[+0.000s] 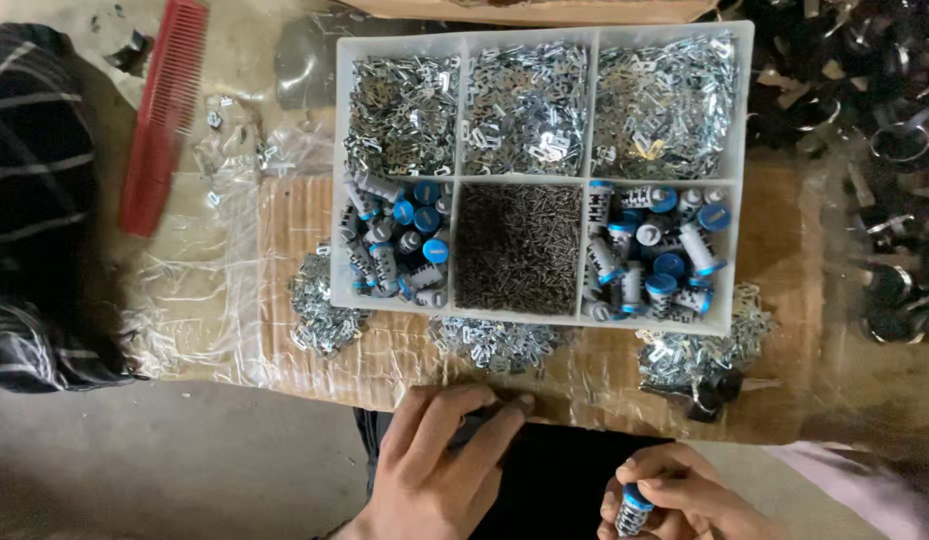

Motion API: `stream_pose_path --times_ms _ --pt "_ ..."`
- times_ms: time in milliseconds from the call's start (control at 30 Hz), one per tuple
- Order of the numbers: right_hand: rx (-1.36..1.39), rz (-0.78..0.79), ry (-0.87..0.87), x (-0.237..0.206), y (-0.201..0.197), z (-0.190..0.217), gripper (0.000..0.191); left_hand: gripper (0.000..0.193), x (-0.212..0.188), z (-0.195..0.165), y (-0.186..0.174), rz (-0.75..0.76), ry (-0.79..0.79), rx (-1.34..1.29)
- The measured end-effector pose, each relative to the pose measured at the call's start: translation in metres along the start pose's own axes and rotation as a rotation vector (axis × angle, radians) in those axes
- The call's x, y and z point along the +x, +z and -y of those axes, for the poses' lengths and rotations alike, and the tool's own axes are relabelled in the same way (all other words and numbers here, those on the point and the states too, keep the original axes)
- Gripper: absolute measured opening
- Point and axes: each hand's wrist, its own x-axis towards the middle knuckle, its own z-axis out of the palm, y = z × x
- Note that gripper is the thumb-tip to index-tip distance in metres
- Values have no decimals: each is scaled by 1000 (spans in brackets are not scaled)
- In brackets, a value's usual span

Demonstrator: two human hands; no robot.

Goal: The person sits at a workbench assembling small lock components. They pick blue-capped cylindrical plugs, press small metal clips into each plug by hand, and place the finished assemblies into a compartmented plastic organizer box, repeating the cycle.

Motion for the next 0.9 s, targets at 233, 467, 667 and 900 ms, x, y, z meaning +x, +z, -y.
stream_pose_path --times_ms 233,467,667,900 --pt "-169 154 -224 3 -17 -23 26 42 -4 14 4 21 177 196" --pt "-10 -76 -5 -3 9 -5 24 41 3 27 -6 74 257 144" --pt "-174 243 -579 -10 58 -19 38 28 -18 44 -19 11 258 -55" --pt "-314 225 -949 -4 60 -52 50 41 -23 30 -4 -50 161 -53"
